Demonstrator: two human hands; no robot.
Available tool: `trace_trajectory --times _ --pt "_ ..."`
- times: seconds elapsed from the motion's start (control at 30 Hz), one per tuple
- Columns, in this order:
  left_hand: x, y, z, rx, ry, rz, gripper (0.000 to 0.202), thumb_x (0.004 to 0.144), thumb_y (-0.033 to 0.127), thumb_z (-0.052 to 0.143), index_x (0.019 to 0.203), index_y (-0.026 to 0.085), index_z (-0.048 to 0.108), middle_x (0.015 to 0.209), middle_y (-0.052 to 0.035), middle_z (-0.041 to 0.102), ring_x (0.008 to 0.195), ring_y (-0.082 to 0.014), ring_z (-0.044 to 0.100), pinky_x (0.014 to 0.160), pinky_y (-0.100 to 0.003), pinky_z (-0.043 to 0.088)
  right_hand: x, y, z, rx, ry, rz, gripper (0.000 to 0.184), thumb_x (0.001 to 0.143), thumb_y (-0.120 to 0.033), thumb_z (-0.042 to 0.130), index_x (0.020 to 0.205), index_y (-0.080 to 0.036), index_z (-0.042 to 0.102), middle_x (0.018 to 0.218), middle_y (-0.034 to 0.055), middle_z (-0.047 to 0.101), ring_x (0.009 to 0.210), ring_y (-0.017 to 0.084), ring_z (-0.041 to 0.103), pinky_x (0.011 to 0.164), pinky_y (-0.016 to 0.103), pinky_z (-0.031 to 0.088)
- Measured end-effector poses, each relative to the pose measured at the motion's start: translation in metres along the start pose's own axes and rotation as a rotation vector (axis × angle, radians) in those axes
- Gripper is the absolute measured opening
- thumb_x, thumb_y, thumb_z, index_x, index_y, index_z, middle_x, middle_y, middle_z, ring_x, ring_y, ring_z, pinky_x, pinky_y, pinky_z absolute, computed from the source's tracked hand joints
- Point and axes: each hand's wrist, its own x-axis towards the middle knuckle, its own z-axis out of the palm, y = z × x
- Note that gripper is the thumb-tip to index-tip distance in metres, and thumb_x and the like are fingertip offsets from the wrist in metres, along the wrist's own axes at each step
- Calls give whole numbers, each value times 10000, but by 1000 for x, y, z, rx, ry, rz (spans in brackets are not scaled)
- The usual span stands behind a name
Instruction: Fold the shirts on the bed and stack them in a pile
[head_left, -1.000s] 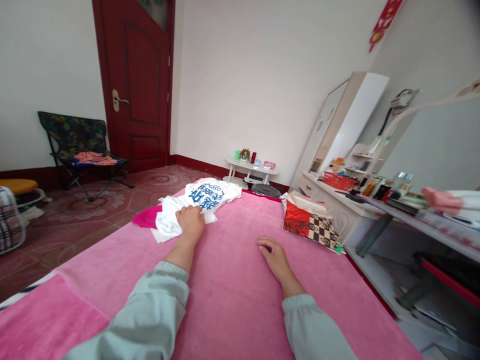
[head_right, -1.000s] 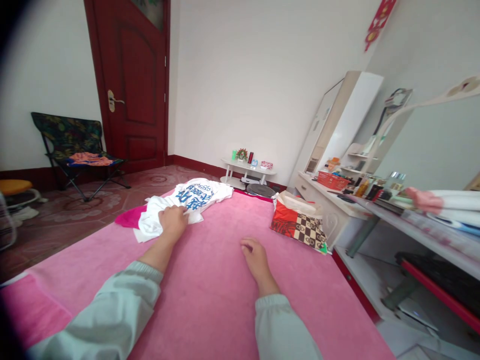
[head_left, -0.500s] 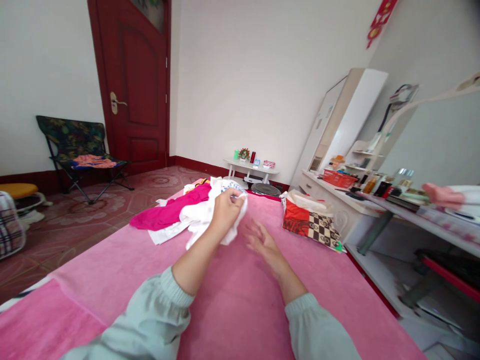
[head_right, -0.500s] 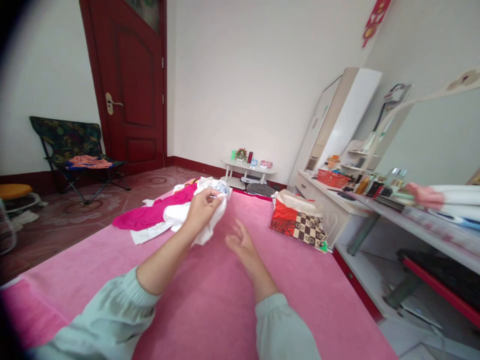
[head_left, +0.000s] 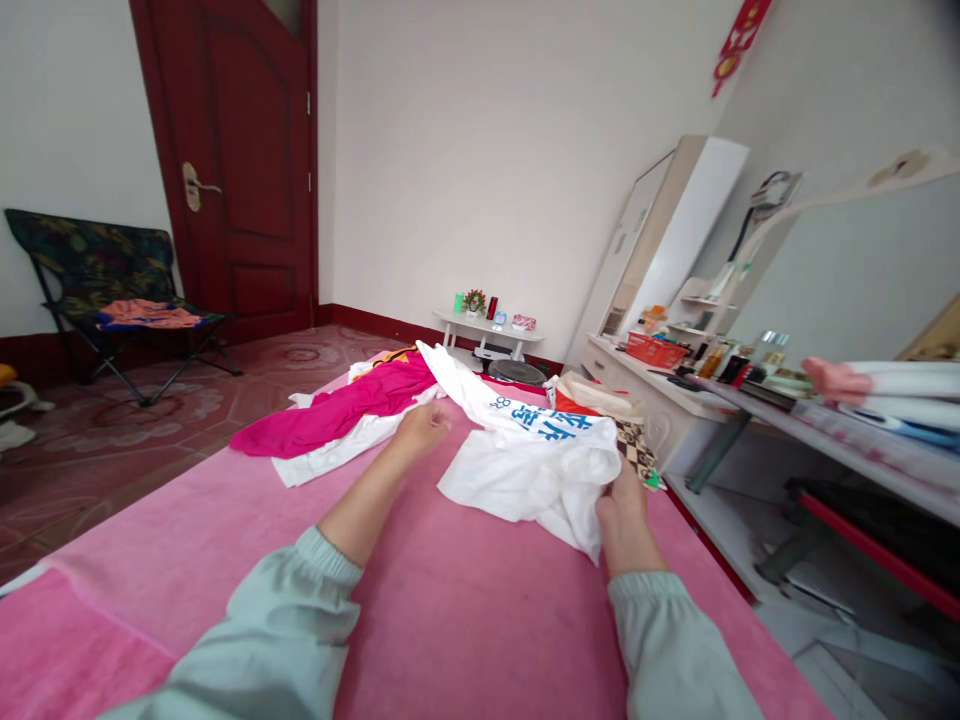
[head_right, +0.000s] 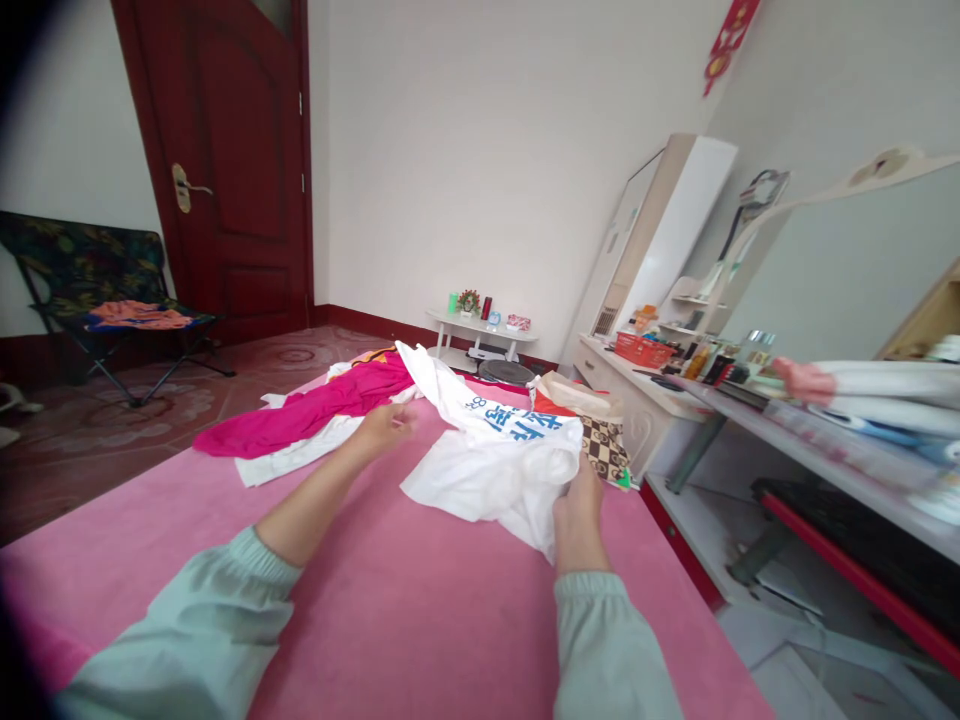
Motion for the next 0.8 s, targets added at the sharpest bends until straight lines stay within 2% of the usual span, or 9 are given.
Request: trace_trajectory --times 0.1,0.2,0.3,0.37,0.5,0.57,0.67,0.73,0.8 --pt "-5 -9 18 -5 -105 5 341 702 267 660 1019 140 665 1027 -92 689 918 -245 647 798 -314 495 11 1 -4 -59 29 -61 401 663 -299 651 1024 -129 614 920 62 696 880 212 665 739 315 572" --pt "-17 -6 38 11 -244 71 590 667 359 710 1209 162 585 1110 -85 663 953 -234 639 831 -300 490 14 8 -7 -152 14 -119 403 567 -272 722 933 -134 623 859 46 687 872 224 661 742 325 567" --pt "-29 1 54 184 -334 197 810 615 380 750 1341 155 471 1216 -127 598 1062 -271 590 907 -329 450 14 11 -10 -165 13 -120 399 509 -231 738 879 -149 613 769 15 667 831 219 661 724 329 563" --pt "-34 6 59 292 -362 239 723 619 339 741 1293 185 530 1209 -113 603 1069 -273 586 906 -320 442 14 11 -11 -166 15 -121 383 496 -210 725 856 -157 603 722 0 652 801 214 660 711 332 559" --pt "-30 14 47 345 -405 160 279 649 281 679 921 229 715 930 -41 707 888 -234 653 757 -261 475 14 6 -16 -170 24 -138 338 491 -200 699 811 -162 600 700 -7 639 786 202 647 723 334 542" --pt "-24 13 30 383 -320 91 223 694 292 617 873 202 714 900 -75 706 876 -265 652 731 -296 476 15 2 -18 -171 34 -169 317 497 -198 680 803 -165 603 729 -7 641 807 186 636 759 322 525" --pt "-13 2 3 401 13 -28 290 752 301 526 965 188 689 988 -118 687 955 -307 626 757 -357 470 12 -2 -18 -186 29 -238 306 497 -204 669 796 -161 619 793 7 656 839 175 621 797 308 497" --pt "-8 -10 -9 309 239 -96 294 751 319 524 964 191 682 952 -106 692 934 -301 629 750 -360 474 3 -3 -15 -250 -87 -284 319 500 -243 687 802 -152 639 818 30 668 826 182 619 774 313 492" --pt "-4 -23 -13 75 377 -167 266 726 325 548 897 170 682 827 -87 694 844 -278 643 702 -342 489 -10 -3 -11 -387 -314 -262 376 526 -324 710 853 -145 659 835 55 674 786 192 620 718 321 494"
